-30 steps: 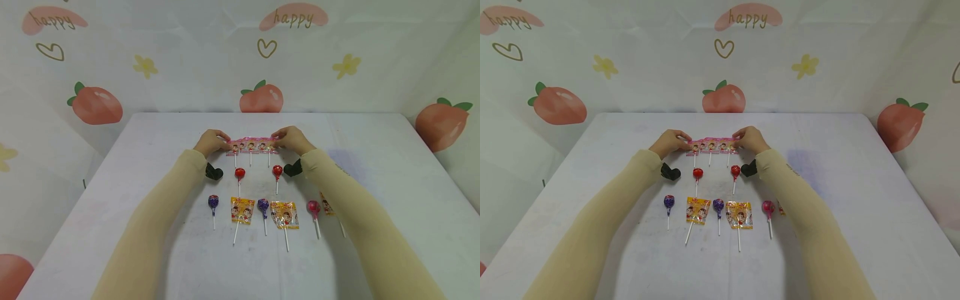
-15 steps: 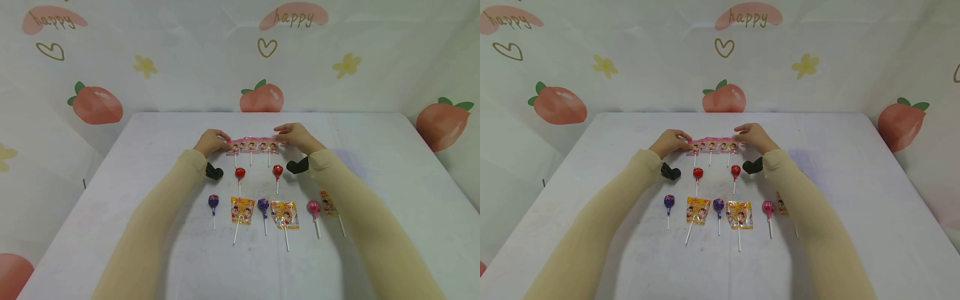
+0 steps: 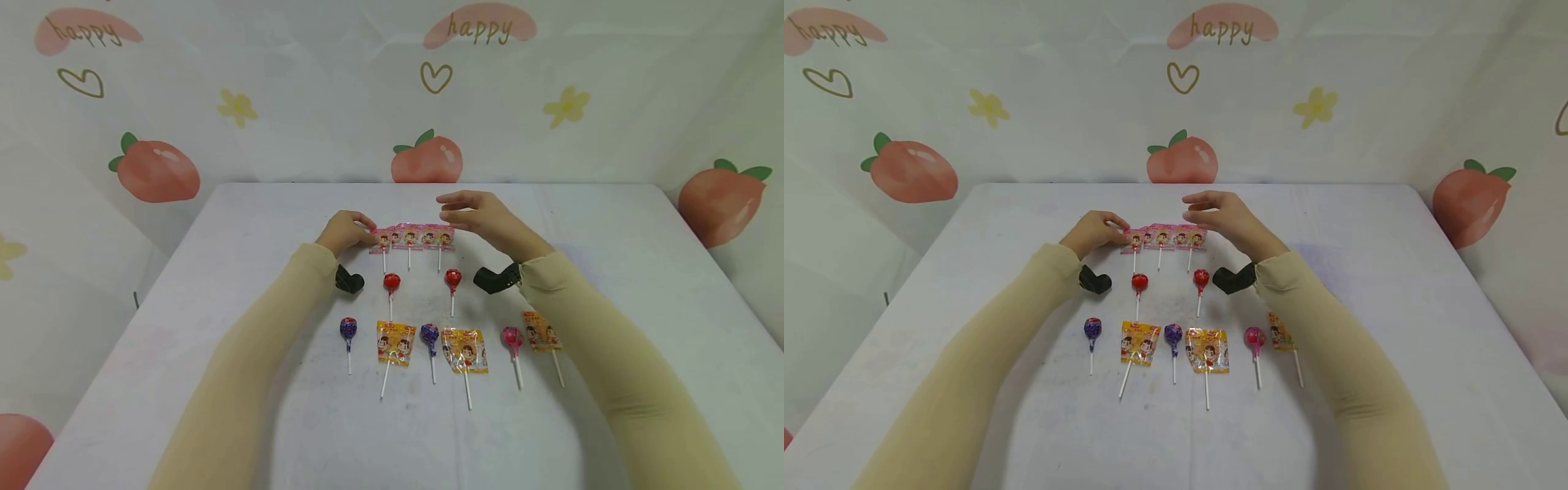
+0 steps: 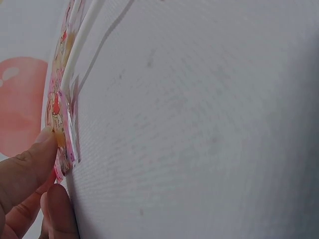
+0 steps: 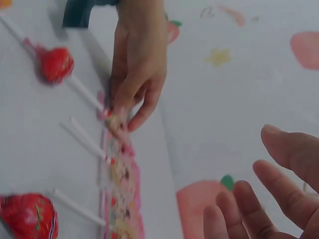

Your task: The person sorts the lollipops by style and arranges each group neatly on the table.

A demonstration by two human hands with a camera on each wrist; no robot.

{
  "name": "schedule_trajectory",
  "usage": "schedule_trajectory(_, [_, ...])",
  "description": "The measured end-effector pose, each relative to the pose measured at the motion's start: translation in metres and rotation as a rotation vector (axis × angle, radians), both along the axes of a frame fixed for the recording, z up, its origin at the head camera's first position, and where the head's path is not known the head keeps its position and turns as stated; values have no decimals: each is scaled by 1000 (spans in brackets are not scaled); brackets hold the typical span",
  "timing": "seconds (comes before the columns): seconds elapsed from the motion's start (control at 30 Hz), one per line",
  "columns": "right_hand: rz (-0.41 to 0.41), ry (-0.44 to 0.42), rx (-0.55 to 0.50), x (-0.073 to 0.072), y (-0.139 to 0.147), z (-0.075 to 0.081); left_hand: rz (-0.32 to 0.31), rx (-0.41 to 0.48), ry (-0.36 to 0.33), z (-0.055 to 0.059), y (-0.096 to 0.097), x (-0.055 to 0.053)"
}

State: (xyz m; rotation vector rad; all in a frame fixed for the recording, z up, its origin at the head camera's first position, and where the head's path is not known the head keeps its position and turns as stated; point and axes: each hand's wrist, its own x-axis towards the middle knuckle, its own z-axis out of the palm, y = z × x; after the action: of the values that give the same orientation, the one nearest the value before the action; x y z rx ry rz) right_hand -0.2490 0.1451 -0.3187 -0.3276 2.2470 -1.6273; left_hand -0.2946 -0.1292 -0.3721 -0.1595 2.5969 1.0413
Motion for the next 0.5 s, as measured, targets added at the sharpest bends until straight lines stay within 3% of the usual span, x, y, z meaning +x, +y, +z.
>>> schedule_trajectory(0.27, [56,81,2,31,-11,15,2,-20,19,0,0,-1])
schedule_trajectory(0.5, [104,142,23,57,-23,11,3,-16,2,2,1,-1])
